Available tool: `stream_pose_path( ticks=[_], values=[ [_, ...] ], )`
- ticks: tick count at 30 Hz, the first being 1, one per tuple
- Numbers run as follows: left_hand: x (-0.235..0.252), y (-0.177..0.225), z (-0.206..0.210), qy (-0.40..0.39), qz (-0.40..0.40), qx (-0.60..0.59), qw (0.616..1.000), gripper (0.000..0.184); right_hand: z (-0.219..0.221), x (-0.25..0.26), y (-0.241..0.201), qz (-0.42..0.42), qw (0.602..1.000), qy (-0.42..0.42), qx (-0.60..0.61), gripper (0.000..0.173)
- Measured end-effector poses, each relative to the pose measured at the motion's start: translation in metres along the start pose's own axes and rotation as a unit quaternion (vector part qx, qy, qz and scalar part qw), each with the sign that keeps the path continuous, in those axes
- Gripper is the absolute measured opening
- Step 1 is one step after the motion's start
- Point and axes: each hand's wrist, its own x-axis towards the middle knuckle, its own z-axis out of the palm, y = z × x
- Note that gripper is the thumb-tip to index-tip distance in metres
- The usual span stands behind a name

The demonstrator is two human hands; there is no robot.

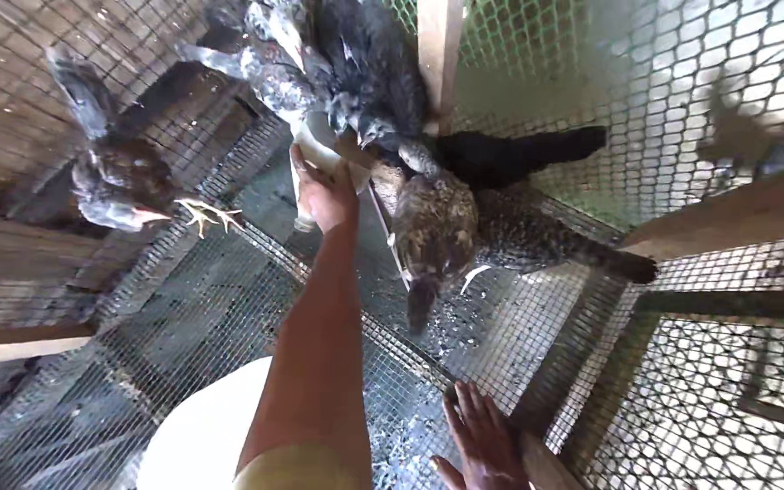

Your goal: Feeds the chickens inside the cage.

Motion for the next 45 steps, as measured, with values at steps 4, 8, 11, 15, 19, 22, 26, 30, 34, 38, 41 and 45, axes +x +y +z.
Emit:
stream_pose_path(
  ticks=[4,8,11,15,19,22,26,30,34,38,41,45],
  values=[
    [-0.017,-0.036,-0.004,0.055,-0.079,-0.179,0.979,0.094,0.003,-0.001,-0.001,-0.002,1.000,0.015,-0.014,0.096],
    [-0.038,-0.053,-0.021,0.074,-0.102,-0.262,0.957,0.090,0.008,-0.001,0.000,-0.011,0.999,0.040,-0.022,0.098],
    [-0.051,-0.059,-0.041,0.077,-0.132,-0.267,0.951,0.079,0.010,-0.001,0.000,-0.017,0.998,0.052,-0.026,0.099],
    [-0.069,-0.069,-0.062,0.085,-0.159,-0.251,0.951,0.066,0.012,-0.001,0.000,-0.019,0.997,0.064,-0.037,0.101],
    [-0.087,-0.075,-0.085,0.134,-0.187,-0.260,0.938,0.056,0.012,-0.001,0.000,-0.017,0.998,0.040,-0.045,0.101],
    [-0.108,-0.073,-0.101,0.171,-0.192,-0.274,0.927,0.056,0.013,-0.001,0.000,-0.023,0.997,0.049,-0.061,0.100],
    [-0.147,-0.068,-0.110,0.186,-0.204,-0.310,0.910,0.058,0.011,-0.001,-0.001,-0.021,0.997,0.041,-0.067,0.101],
    [-0.194,-0.073,-0.102,0.145,-0.225,-0.292,0.918,0.056,0.010,0.000,-0.001,-0.022,0.997,0.035,-0.071,0.101],
    [-0.233,-0.073,-0.091,0.126,-0.233,-0.287,0.921,0.064,0.012,0.000,0.000,-0.027,0.996,0.039,-0.070,0.102],
    [-0.257,-0.071,-0.096,0.096,-0.236,-0.277,0.926,0.068,0.013,0.000,-0.001,-0.023,0.996,0.030,-0.082,0.102],
    [-0.267,-0.076,-0.098,0.108,-0.240,-0.262,0.928,0.067,0.014,0.000,-0.002,-0.021,0.995,0.030,-0.091,0.102],
    [-0.272,-0.080,-0.101,0.103,-0.240,-0.275,0.926,0.066,0.014,0.001,-0.003,-0.018,0.994,0.026,-0.102,0.103]
  ],
)
